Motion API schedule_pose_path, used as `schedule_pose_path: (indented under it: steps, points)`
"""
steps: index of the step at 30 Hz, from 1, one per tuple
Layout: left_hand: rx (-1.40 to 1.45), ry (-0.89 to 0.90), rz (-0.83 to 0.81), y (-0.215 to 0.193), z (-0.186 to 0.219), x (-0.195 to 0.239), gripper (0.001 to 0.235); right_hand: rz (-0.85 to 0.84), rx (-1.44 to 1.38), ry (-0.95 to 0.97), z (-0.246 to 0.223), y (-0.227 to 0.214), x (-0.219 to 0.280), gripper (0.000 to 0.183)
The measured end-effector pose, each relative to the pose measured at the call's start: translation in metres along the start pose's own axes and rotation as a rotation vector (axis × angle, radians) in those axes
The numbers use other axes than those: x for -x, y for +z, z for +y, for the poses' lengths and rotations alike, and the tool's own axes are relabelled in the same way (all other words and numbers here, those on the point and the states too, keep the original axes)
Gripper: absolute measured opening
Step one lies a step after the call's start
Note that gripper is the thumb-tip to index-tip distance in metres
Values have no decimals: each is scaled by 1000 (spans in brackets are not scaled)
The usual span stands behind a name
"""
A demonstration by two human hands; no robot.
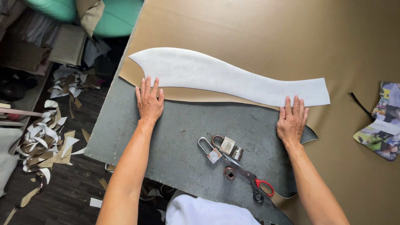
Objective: The person places a white template on a brown sheet and secures it with padlocks and a roll. Using shears, they cut the brown material along the template's edge. After cutting, they remove the template and weights, then handle and fold newspaper sheets on the work surface.
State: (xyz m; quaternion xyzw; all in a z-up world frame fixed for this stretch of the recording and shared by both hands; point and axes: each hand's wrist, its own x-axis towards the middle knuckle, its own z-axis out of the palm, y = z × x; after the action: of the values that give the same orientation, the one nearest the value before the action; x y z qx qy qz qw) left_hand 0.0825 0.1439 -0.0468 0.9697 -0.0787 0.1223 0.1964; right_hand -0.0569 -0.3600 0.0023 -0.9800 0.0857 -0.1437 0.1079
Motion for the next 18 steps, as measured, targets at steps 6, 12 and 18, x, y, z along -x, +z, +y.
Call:
schedule_pose_path:
  steps: [6, 12, 18]
  points:
    - [-14, -5, 12, 0, -6, 16, 51, 10, 25, 7, 3, 5, 1, 47]
    - [15, -11, 110, -5, 0, 22, 44, 72, -6, -73, -6, -2, -2, 49]
    - [14, -11, 185, -10, 12, 27, 43, 59, -40, -185, -19, -20, 0, 42]
